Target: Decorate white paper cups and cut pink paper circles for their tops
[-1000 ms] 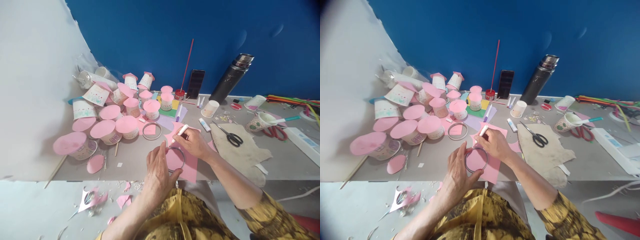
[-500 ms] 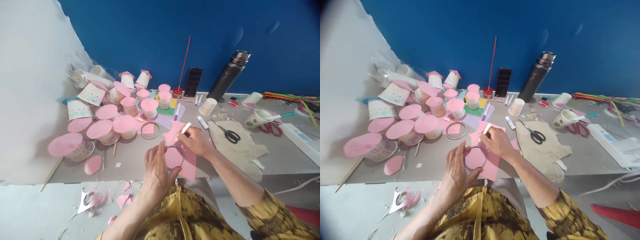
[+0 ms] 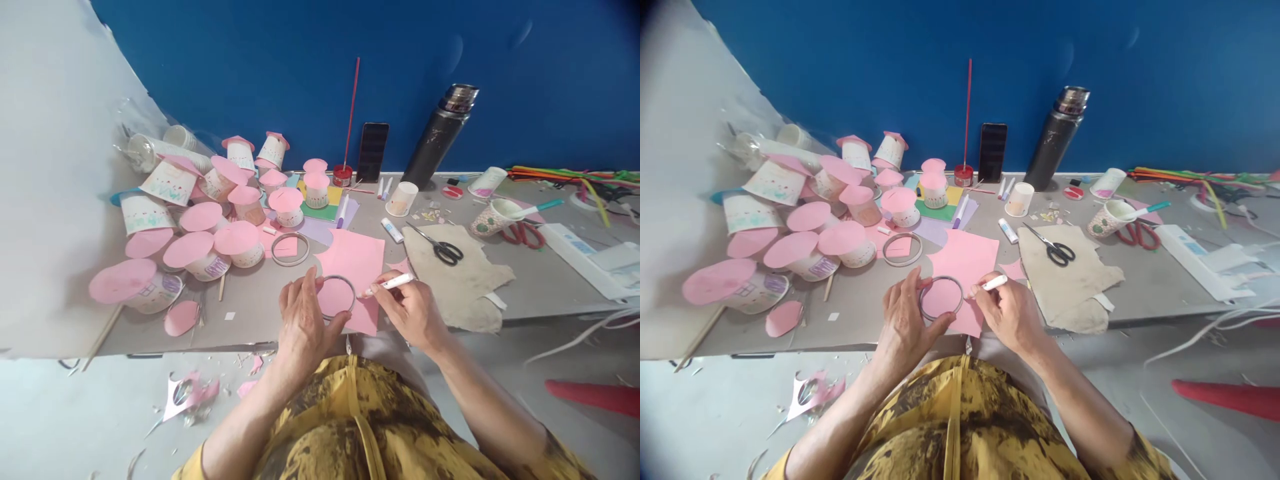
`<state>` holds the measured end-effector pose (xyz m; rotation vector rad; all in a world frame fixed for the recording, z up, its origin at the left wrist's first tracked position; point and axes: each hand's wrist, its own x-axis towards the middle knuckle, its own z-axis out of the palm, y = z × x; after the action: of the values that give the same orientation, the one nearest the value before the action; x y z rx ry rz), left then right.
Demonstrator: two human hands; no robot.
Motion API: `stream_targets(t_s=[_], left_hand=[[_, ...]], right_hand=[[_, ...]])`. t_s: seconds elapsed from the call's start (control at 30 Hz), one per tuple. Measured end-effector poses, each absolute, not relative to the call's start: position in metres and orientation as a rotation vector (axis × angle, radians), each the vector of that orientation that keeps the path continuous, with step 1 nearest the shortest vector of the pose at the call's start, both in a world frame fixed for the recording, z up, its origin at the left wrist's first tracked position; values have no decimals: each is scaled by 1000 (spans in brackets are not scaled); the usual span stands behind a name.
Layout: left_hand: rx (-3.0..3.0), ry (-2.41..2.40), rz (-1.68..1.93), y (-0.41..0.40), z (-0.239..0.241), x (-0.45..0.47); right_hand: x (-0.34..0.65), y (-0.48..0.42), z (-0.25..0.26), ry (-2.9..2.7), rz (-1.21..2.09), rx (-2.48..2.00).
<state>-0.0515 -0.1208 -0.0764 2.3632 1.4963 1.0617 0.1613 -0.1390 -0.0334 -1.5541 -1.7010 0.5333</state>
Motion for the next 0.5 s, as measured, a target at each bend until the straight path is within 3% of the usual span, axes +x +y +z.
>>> stream_targets(t_s=[0.5], left_hand=[[2399,1454,993,-119,-76,-55]], right_hand=[[167,-164,-35,-1591,327,-1508]])
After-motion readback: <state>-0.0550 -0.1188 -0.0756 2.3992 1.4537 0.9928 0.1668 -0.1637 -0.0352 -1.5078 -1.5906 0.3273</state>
